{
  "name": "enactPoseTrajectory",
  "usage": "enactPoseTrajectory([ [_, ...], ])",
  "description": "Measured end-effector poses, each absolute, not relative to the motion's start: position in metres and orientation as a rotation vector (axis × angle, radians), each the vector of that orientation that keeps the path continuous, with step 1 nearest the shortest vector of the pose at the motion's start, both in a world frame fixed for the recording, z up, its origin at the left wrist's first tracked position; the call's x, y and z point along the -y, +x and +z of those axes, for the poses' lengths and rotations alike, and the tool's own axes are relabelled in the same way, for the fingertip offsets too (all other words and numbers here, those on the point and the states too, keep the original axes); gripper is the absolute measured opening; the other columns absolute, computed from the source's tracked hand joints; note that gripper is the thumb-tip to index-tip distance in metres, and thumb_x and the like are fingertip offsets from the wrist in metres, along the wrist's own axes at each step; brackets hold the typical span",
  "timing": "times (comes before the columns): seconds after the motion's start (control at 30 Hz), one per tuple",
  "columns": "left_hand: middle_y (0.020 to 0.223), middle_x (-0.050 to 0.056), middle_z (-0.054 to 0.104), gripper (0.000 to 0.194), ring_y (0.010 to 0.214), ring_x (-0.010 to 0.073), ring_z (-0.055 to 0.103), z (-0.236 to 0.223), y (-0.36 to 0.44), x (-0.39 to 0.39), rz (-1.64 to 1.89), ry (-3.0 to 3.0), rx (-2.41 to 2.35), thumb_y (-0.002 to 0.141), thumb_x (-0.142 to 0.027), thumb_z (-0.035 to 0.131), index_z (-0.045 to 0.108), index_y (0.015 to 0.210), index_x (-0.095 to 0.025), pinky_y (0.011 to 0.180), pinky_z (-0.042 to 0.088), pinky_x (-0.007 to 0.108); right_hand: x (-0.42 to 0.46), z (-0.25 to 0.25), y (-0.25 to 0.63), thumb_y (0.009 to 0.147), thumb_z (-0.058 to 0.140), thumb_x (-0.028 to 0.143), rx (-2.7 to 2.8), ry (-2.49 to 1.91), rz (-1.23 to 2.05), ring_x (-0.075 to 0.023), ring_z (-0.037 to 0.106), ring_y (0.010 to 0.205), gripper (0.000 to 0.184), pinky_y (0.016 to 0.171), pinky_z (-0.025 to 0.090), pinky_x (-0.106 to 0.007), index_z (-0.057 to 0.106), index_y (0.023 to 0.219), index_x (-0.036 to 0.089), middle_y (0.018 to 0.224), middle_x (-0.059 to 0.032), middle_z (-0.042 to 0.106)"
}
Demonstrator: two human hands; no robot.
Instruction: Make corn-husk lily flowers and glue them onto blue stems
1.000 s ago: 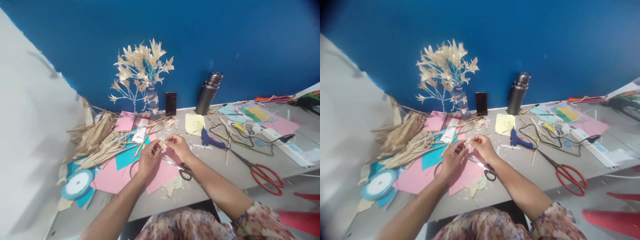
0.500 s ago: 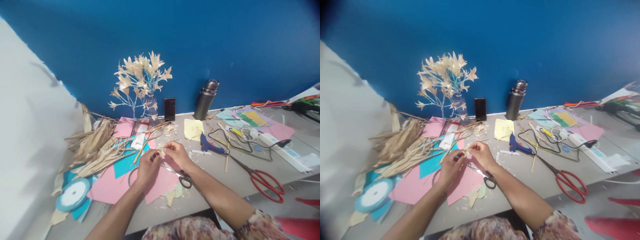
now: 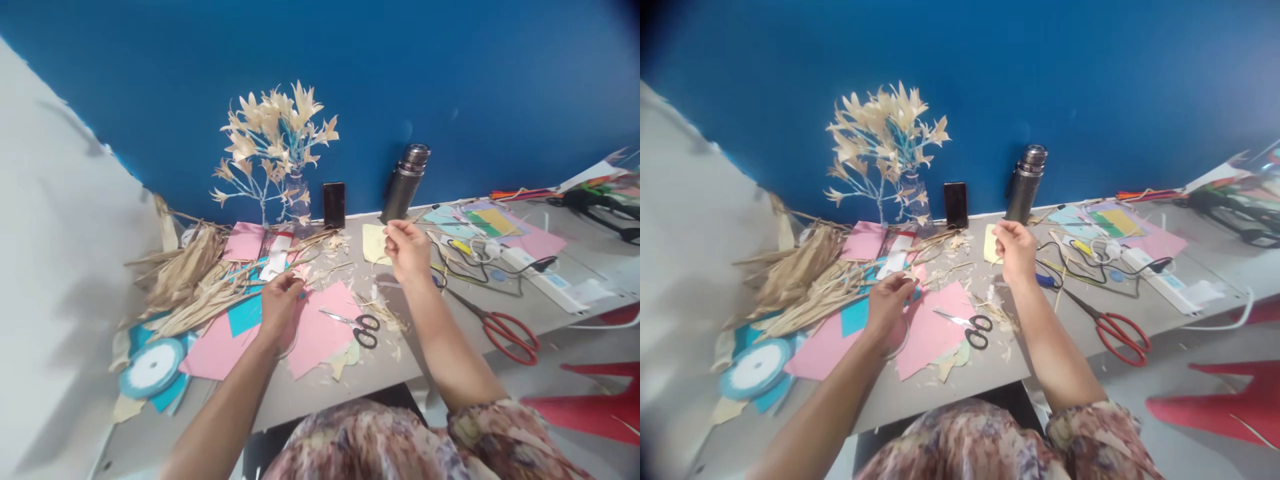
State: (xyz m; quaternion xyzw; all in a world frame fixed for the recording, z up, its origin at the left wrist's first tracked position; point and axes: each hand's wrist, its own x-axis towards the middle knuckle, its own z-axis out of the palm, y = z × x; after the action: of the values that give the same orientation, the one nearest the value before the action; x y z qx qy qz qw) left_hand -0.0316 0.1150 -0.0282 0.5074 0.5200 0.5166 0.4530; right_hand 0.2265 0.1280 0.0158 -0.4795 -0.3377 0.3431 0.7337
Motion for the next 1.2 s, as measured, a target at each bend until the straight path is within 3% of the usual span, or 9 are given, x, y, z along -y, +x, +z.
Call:
enactPoseTrajectory([
  [0.2,0.059,-0.005,0.062,0.03,0.052,0.009,0.055,0.009,-0.064,-0.119,1.564,0.943,-1.096,0.056,-0.024,0.088,0.064,0.074,-0.017,0.051,0.043,0.021,-0.134,0.014,0.204,0.092,0.051,0.041,1.508,-1.316,0.57,-0.0101,0.047,0.049,0.027,0.047,0.035,-0.024,0.064,0.084,0.019,0.07,-0.0006,0.067],
  [0.33,0.066,-0.002,0.069,0.036,0.054,0.0098,0.06,0.031,-0.09,-0.099,1.658,0.883,-1.03,0.052,-0.023,0.091,0.065,0.077,-0.015,0.051,0.045,0.021,-0.144,-0.008,0.159,0.085,0.063,0.026,1.943,-1.342,0.548,-0.0163,0.062,0.067,0.015,0.064,0.043,-0.026,0.07,0.075,0.019,0.072,-0.002,0.071],
  [0.43,0.064,-0.002,0.069,0.036,0.052,0.0097,0.06,0.03,-0.105,-0.076,1.654,0.843,-1.073,0.052,-0.023,0.091,0.064,0.075,-0.016,0.05,0.045,0.021,-0.151,-0.02,0.127,0.083,0.065,0.016,2.231,-1.324,0.48,-0.0217,0.067,0.086,0.011,0.076,0.044,-0.028,0.075,0.081,0.02,0.088,-0.0053,0.076],
  [0.57,0.06,-0.003,0.066,0.04,0.049,0.0091,0.058,0.014,-0.122,-0.05,1.617,0.734,-1.156,0.049,-0.023,0.093,0.062,0.074,-0.016,0.049,0.044,0.02,-0.156,-0.028,0.087,0.092,0.058,0.014,2.519,-1.21,0.377,-0.0235,0.065,0.107,0.023,0.087,0.044,-0.03,0.076,0.103,0.021,0.113,-0.0086,0.074],
  [0.73,0.062,-0.003,0.066,0.039,0.049,0.0087,0.058,0.002,-0.136,-0.032,1.628,0.684,-1.225,0.051,-0.023,0.092,0.062,0.075,-0.015,0.049,0.044,0.02,-0.151,-0.029,0.04,0.099,0.053,0.023,2.764,-1.011,0.245,-0.0226,0.063,0.107,0.023,0.084,0.045,-0.029,0.075,0.1,0.022,0.108,-0.0072,0.073],
  [1.03,0.063,-0.002,0.069,0.038,0.05,0.0084,0.059,0.007,-0.146,-0.022,1.651,0.659,-1.257,0.052,-0.022,0.092,0.065,0.077,-0.015,0.051,0.047,0.019,-0.143,-0.028,0.007,0.091,0.057,0.01,2.941,-0.9,0.053,-0.0292,0.063,0.1,0.019,0.073,0.048,-0.034,0.075,0.09,0.014,0.097,-0.0146,0.072],
  [1.2,0.064,0.0,0.07,0.032,0.054,0.0095,0.059,0.015,-0.148,-0.016,1.676,0.684,-1.242,0.053,-0.02,0.092,0.067,0.072,-0.015,0.052,0.048,0.02,-0.145,-0.026,0.011,0.1,0.05,0.017,2.873,-0.812,0.072,-0.0237,0.062,0.106,0.021,0.073,0.048,-0.03,0.071,0.099,0.018,0.112,-0.0117,0.07],
])
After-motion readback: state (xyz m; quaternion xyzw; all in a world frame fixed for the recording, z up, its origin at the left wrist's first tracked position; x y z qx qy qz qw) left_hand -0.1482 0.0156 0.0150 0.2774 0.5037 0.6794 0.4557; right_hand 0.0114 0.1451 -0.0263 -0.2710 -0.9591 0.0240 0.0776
